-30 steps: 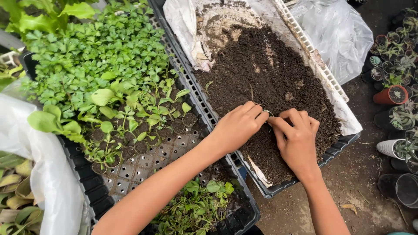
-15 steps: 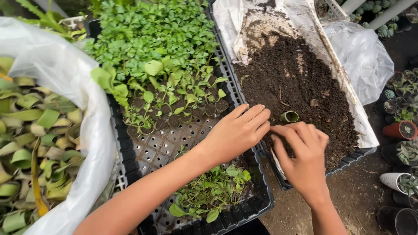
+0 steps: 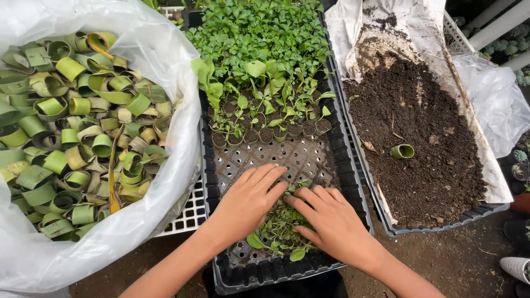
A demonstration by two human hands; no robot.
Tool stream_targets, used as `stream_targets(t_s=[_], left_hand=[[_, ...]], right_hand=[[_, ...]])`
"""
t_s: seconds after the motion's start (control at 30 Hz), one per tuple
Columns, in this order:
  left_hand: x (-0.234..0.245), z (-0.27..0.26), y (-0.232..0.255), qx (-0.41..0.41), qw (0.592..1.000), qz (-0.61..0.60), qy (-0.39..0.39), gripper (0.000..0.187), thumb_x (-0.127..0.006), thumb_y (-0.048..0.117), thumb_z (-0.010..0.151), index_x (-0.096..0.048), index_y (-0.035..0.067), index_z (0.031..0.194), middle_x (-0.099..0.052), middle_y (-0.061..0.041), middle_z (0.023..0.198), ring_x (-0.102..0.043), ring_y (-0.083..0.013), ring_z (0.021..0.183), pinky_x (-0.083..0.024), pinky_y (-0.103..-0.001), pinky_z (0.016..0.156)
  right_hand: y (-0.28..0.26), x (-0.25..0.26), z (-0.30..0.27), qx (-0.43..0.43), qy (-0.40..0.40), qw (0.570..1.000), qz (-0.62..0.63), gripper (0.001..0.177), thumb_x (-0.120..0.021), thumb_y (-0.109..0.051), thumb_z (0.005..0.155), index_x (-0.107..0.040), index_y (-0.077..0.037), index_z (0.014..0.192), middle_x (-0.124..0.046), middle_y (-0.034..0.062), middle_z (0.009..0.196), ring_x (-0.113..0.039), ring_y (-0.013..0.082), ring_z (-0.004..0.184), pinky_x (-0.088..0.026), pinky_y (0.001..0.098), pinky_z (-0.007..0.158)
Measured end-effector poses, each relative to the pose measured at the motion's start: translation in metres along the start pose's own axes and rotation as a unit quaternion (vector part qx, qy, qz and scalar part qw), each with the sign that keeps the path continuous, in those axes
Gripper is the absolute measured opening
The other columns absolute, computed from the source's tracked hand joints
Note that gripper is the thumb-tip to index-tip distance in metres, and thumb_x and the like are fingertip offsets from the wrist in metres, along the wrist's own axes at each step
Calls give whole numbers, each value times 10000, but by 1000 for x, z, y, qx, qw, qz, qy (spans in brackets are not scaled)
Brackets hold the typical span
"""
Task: The person takes small seedlings from a tray and places them into rolled leaf containers. They then bury the containers in a tray filled with soil, patting the soil around them. The person repeats this process with multiple seedlings and leaf rolls.
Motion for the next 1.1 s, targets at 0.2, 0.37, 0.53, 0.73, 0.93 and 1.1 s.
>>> stream_targets(t_s=[0.2,0.37,0.53,0.73,0.93,1.1], left_hand=[[-3,-21,6,31,998,-54,-17,350,-676,-32,745,-585,23,1078,-526,-192,1362,-471,-391,1325,-433,-502,1012],[-2,-20,9,48,992,-119,-1,149,-607,136,977,-630,26,1075,-561,-181,1330,-496,-390,1302,-428,-526,1039],[-1,-10,9,64,979,-191,-32,218,-610,240,1001,-640,66,1128,-536,-141,1361,-473,-359,1312,-417,-541,1018],[-21,-5,11,77,988,-133,-22,241,-733,233,919,-629,65,1057,-550,-119,1292,-475,-355,1290,-422,-520,1007],[-16,-1,10,134,973,-177,-58,123,-647,207,974,-635,84,978,-567,-87,1239,-481,-306,1224,-421,-495,966],[0,2,6,176,938,-299,-10,68,-608,204,973,-623,138,970,-612,-20,1140,-536,-244,1091,-417,-402,971]], right_hand=[[1,-12,4,-12,54,998,26,208,-682,-230,931,-633,-160,1120,-583,44,1132,-535,271,950,-416,423,808],[7,-8,2,-35,77,995,49,229,-705,-157,893,-643,-143,1113,-592,40,1145,-558,255,1008,-400,419,858],[7,10,0,-61,95,991,78,140,-694,-220,942,-639,-140,1043,-610,19,1113,-559,224,971,-382,382,826],[9,5,1,-81,74,988,113,198,-695,-215,933,-657,-143,1114,-611,15,1144,-557,216,1000,-380,383,871],[12,-6,5,-75,55,989,117,219,-705,-196,920,-675,-173,1135,-591,21,1165,-547,239,1051,-375,402,897],[13,9,5,-108,53,977,176,306,-685,-284,943,-652,-184,1230,-604,11,1241,-548,197,1155,-344,414,1014]])
Point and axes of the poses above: each hand's wrist, its own z-axis towards the middle knuckle, its own x-axis out of the back of the hand, y = z × x, the point moved 1 cm from there along z, towards the middle knuckle
